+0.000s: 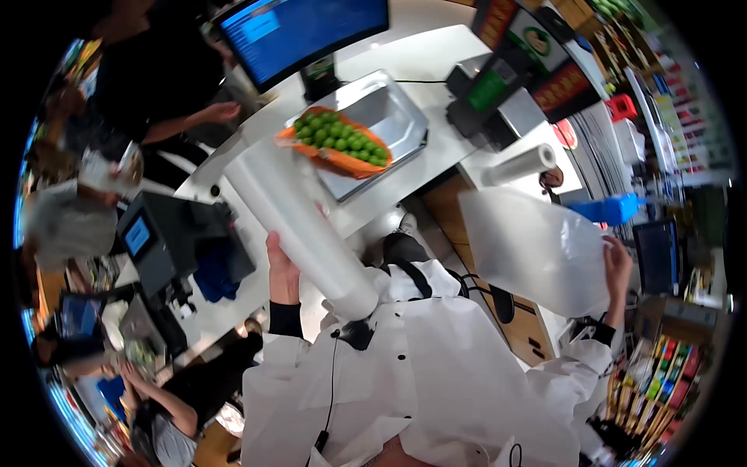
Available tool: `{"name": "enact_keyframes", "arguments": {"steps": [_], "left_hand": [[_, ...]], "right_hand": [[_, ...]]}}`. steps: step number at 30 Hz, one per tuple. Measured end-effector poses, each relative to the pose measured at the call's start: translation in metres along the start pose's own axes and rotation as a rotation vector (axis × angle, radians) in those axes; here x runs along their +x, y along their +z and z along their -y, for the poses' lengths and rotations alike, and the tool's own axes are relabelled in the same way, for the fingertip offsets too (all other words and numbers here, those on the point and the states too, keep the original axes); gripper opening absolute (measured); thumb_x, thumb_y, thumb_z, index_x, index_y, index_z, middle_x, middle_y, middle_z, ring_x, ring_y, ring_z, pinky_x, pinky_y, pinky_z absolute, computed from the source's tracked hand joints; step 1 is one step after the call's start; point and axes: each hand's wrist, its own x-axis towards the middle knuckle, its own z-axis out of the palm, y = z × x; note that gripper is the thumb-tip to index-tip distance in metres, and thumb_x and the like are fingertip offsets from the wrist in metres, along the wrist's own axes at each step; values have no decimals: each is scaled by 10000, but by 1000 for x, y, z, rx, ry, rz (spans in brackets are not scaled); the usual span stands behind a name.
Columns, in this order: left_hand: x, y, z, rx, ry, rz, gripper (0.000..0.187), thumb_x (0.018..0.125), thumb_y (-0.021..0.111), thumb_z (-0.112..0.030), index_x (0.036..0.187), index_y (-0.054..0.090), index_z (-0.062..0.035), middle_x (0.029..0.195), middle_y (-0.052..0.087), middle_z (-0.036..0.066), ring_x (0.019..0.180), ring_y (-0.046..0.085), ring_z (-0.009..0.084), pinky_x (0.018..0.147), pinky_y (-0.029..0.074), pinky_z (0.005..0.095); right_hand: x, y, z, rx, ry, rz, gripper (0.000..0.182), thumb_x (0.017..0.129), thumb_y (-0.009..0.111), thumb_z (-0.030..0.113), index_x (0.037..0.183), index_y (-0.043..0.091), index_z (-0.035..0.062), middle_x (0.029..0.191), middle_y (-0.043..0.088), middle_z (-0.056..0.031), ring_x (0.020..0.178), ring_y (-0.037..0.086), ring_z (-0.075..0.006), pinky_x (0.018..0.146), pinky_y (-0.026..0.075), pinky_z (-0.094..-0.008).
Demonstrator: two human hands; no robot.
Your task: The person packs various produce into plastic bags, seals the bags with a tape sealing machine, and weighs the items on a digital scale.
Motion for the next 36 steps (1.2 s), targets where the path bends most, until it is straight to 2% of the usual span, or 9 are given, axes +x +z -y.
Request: {"name": "enact_keyframes", "arguments": {"steps": [5,7,9,14,18,21,26,28,36], "left_hand": [[89,112,58,593,-15,176,813,656,800,-205,1312,371,11,1203,534,128,1064,557,233,922,461,367],[115,166,102,990,-66,453,793,648,808,-224,1286,395,-1,1207,530,121,1059,557,225,922,452,352],[119,223,165,1203,217,531,844,558,852,-344,1212,433,-15,1133,567,170,1024,586,251,889,468,349],[144,273,313,1105,200,851,870,549,828,-281,1258,384,-41,1114,542,188,1027,564,365,875,459,417],[177,277,410,1070,17,948,892,580,826,-277,1291,344,-36,1169,516,182,1087,535,334,915,434,405],[201,264,475,1057,19,897,935,588,841,-276,1319,306,-46,1216,497,175,1129,517,332,945,418,409],[214,227,515,1109,-35,797,925,571,844,-204,1308,297,-93,1246,450,182,1146,473,394,937,422,458],[212,228,516,1108,-68,743,933,562,843,-173,1310,290,-107,1257,438,185,1168,451,396,954,408,463],[209,228,511,1143,3,833,911,658,777,-144,1386,234,-63,1350,333,216,1242,374,388,1043,339,423]], "right_hand": [[-65,66,4,178,190,210,158,896,552,95,1030,629,63,619,525,-20,537,491,-85,507,396,-254],[-85,89,19,254,240,273,160,888,545,89,1021,631,67,603,551,-57,528,536,-127,519,425,-287],[-110,110,26,340,295,313,174,890,523,73,1025,631,66,599,557,-57,546,550,-131,536,437,-290],[-172,144,46,579,486,194,213,923,480,87,1060,642,74,611,540,-1,563,461,-60,526,380,-238],[-194,147,64,758,731,189,227,939,476,112,1112,622,97,654,561,43,543,371,-17,483,303,-204],[-202,162,58,810,794,115,225,914,492,59,1096,623,76,689,594,-2,605,481,-37,551,382,-200],[-209,181,51,888,996,160,221,900,508,34,1088,621,62,715,595,1,614,468,-35,550,358,-181],[-201,189,45,938,896,115,229,925,488,66,1127,596,62,754,597,25,538,377,3,469,273,-166],[-103,206,-4,986,569,521,422,835,573,-50,1240,521,58,765,555,18,639,477,-50,591,407,-197]]}}
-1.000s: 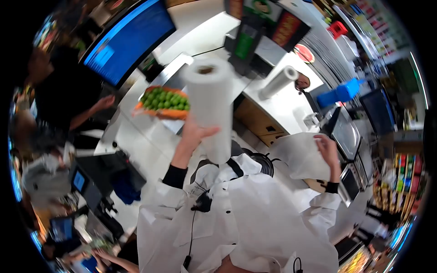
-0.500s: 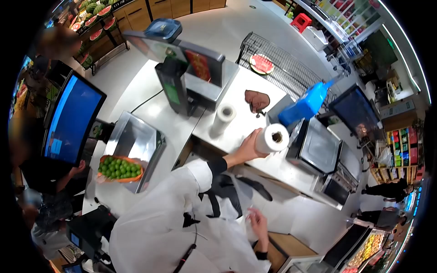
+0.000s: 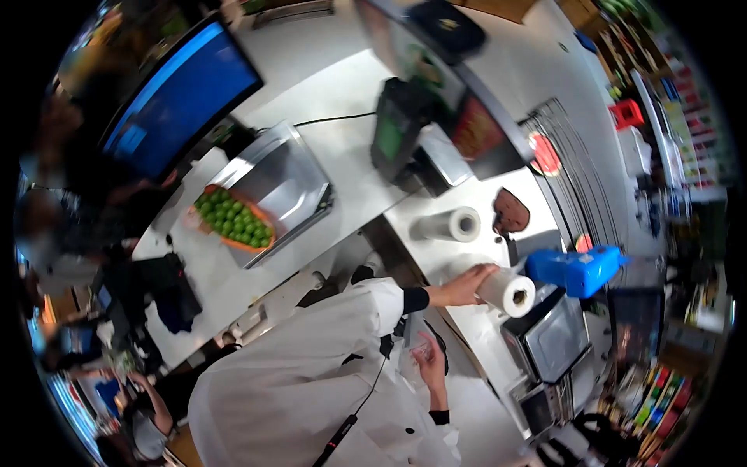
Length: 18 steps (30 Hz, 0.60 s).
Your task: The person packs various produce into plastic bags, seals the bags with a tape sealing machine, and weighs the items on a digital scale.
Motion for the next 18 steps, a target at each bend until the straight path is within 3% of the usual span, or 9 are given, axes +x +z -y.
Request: {"name": "enact_keyframes", "arguments": {"steps": [4,5,8,10,11,12,13,14,18], "left_hand": [[-33,-34,-16,153,4,-23,808,776,686,-142,1413,197,-55,1389,293,218,1243,380,379,1042,349,393],[-50,-44,-17,233,-19,-3,662,827,634,-199,1369,292,-33,1367,327,213,1227,408,361,1021,373,392],[-122,-101,-31,159,-191,-210,397,843,595,-274,1106,507,9,1092,501,175,1032,507,327,871,435,398],[-190,-132,-30,190,-428,-399,303,859,573,-290,937,548,2,912,534,152,863,546,321,744,455,382],[-226,-146,-31,89,-524,-411,316,866,573,-307,928,547,2,942,551,159,810,569,334,690,466,374],[-260,-159,-32,86,-656,-345,337,912,552,-336,926,533,0,966,585,146,766,614,228,645,491,330],[-288,-174,-52,-252,-824,-345,360,934,530,-341,1049,525,0,1026,590,134,820,626,196,681,515,295],[-322,-174,-50,-546,-712,-419,377,952,507,-317,1162,484,-6,1032,586,115,859,622,172,717,528,279],[-397,-182,-87,-672,-604,-733,330,945,532,-239,1170,475,-4,1037,591,111,849,618,160,692,530,284]], "right_hand": [[55,9,5,-22,-25,59,584,804,627,-37,1340,416,59,755,521,26,682,483,-53,626,414,-197],[70,13,-7,-43,-41,101,584,804,627,-37,1340,416,59,755,521,26,682,483,-53,626,414,-197],[114,40,-19,-226,-569,-6,741,785,667,-17,1416,288,69,774,514,24,663,462,-56,593,403,-196],[116,80,24,-192,-314,82,872,753,725,28,1447,198,65,891,562,-34,647,468,-78,582,416,-215],[128,97,20,-167,-401,161,931,748,732,33,1463,138,70,863,554,-37,651,479,-81,575,422,-218],[126,120,36,-125,-315,263,933,770,702,18,1468,86,73,901,572,-64,691,516,-96,616,447,-222],[123,144,53,-182,-291,387,935,789,670,-2,1470,36,88,925,581,-80,725,539,-106,645,463,-232],[120,165,64,-238,-271,507,940,807,638,-23,1472,-14,104,949,589,-95,760,562,-115,674,478,-241],[90,241,67,121,-163,877,946,859,535,-82,1452,-157,172,970,593,-121,859,594,-143,749,497,-270]]}}
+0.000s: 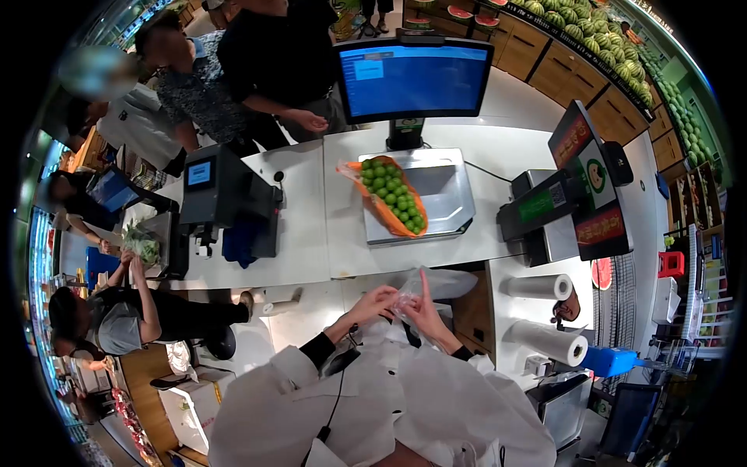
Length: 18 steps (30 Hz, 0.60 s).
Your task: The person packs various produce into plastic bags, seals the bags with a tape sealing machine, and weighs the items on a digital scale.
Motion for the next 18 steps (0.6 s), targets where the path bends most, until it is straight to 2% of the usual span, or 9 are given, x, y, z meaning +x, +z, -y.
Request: {"name": "enact_keyframes", "arguments": {"steps": [2,4,6,7,8,10,11,13,18], "left_hand": [[-22,-16,6,-27,48,-123,289,939,545,-216,1131,501,-4,1013,602,104,841,616,151,676,528,284],[-37,-29,17,-96,157,-285,207,925,566,-171,1030,527,3,874,619,78,730,611,139,637,515,258],[-45,-26,22,-134,252,-366,174,902,601,-159,953,553,0,776,615,42,651,576,104,598,486,240],[-47,-24,17,-13,295,-439,163,893,614,-155,922,565,-3,773,616,37,647,560,89,587,469,231],[-47,-23,15,108,339,-508,154,884,627,-151,891,578,-5,771,616,32,643,545,74,576,453,223],[-46,-19,7,202,395,-566,152,878,633,-145,839,592,-4,741,611,22,646,532,62,568,431,216],[-46,-16,3,200,379,-547,149,875,634,-139,836,596,-1,728,608,20,649,532,61,572,431,217],[-41,-17,-1,197,358,-524,145,871,636,-133,834,600,3,715,605,19,653,532,61,575,431,218],[-28,-23,-14,241,386,-480,146,856,641,-113,809,607,21,699,602,10,639,534,57,585,430,220]], "right_hand": [[6,32,7,-202,-20,76,956,859,539,-83,1451,-165,178,990,593,-130,860,597,-148,761,492,-266],[6,59,2,-240,-45,19,965,847,569,-69,1450,-154,146,1004,595,-135,855,598,-139,757,488,-260],[4,72,-10,-33,-62,-204,777,861,606,21,1454,106,56,990,611,-113,840,590,-111,722,482,-242],[9,62,-9,-133,156,-16,417,868,627,130,1233,500,-27,894,644,-80,802,593,-96,700,473,-226],[8,64,-13,-134,156,-25,417,868,627,130,1233,500,-27,894,644,-80,802,593,-96,700,473,-226],[1,83,2,-64,146,-144,219,863,635,169,964,649,-24,794,652,-40,746,587,-83,665,459,-222],[3,79,-1,-67,146,-155,219,863,635,169,964,649,-24,794,652,-40,746,587,-83,665,459,-222],[8,70,-4,-463,55,-173,181,849,643,159,865,671,-19,735,653,-28,673,574,-71,608,452,-227],[21,56,19,-600,-23,-224,162,819,671,126,757,677,-24,627,631,-5,572,528,-43,517,418,-217]]}}
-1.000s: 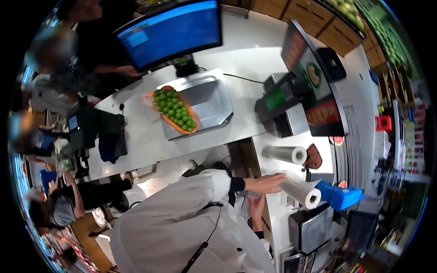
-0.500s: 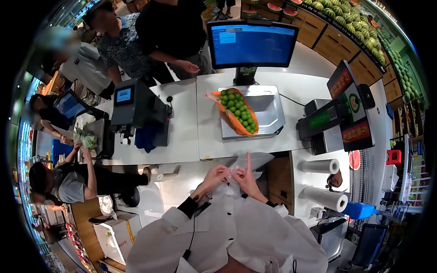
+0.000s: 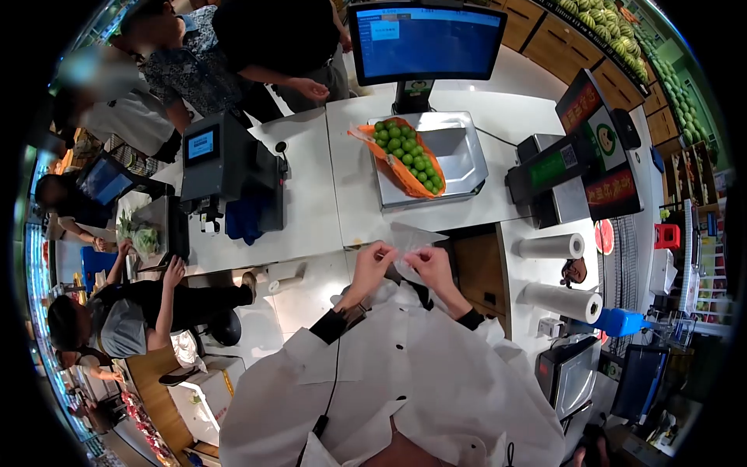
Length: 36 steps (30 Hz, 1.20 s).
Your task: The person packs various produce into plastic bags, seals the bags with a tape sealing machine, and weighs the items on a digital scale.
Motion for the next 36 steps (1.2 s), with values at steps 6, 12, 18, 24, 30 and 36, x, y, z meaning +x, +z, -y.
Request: {"name": "enact_keyframes", "arguments": {"steps": [6,12,18,24,30,36], "left_hand": [[11,1,-11,33,9,22,130,856,633,-109,809,592,5,680,597,12,635,533,56,591,426,214],[13,6,-27,38,-93,58,122,862,641,-123,887,592,-14,748,614,20,681,570,70,610,457,204],[19,31,-57,-129,-108,221,229,856,658,-125,1033,561,-17,899,626,39,814,596,82,650,494,214],[23,38,-44,-105,-89,182,174,877,629,-112,1001,586,3,886,638,46,772,596,89,645,491,218],[26,35,-49,-132,-160,132,157,898,594,-102,977,604,33,861,640,64,746,604,111,668,508,242],[32,39,-53,-107,-115,103,140,901,582,-90,938,610,42,826,633,60,720,600,115,670,502,244]], "right_hand": [[11,-21,20,164,71,63,165,789,721,114,717,626,-1,653,601,6,587,517,-37,526,410,-199],[17,-44,13,129,14,126,237,820,711,153,693,561,22,645,559,28,593,492,-25,534,409,-198],[25,-50,17,371,-29,254,146,896,607,125,880,639,-17,807,631,-17,679,563,-57,583,467,-211],[28,-56,12,274,66,226,137,879,621,122,911,656,-6,791,648,-16,690,580,-60,600,479,-211],[31,-57,10,261,25,255,114,863,641,110,889,643,-1,793,652,-21,698,585,-63,600,476,-208],[32,-55,21,527,75,304,167,857,645,88,984,611,-16,828,651,-44,731,594,-72,632,483,-208]]}}
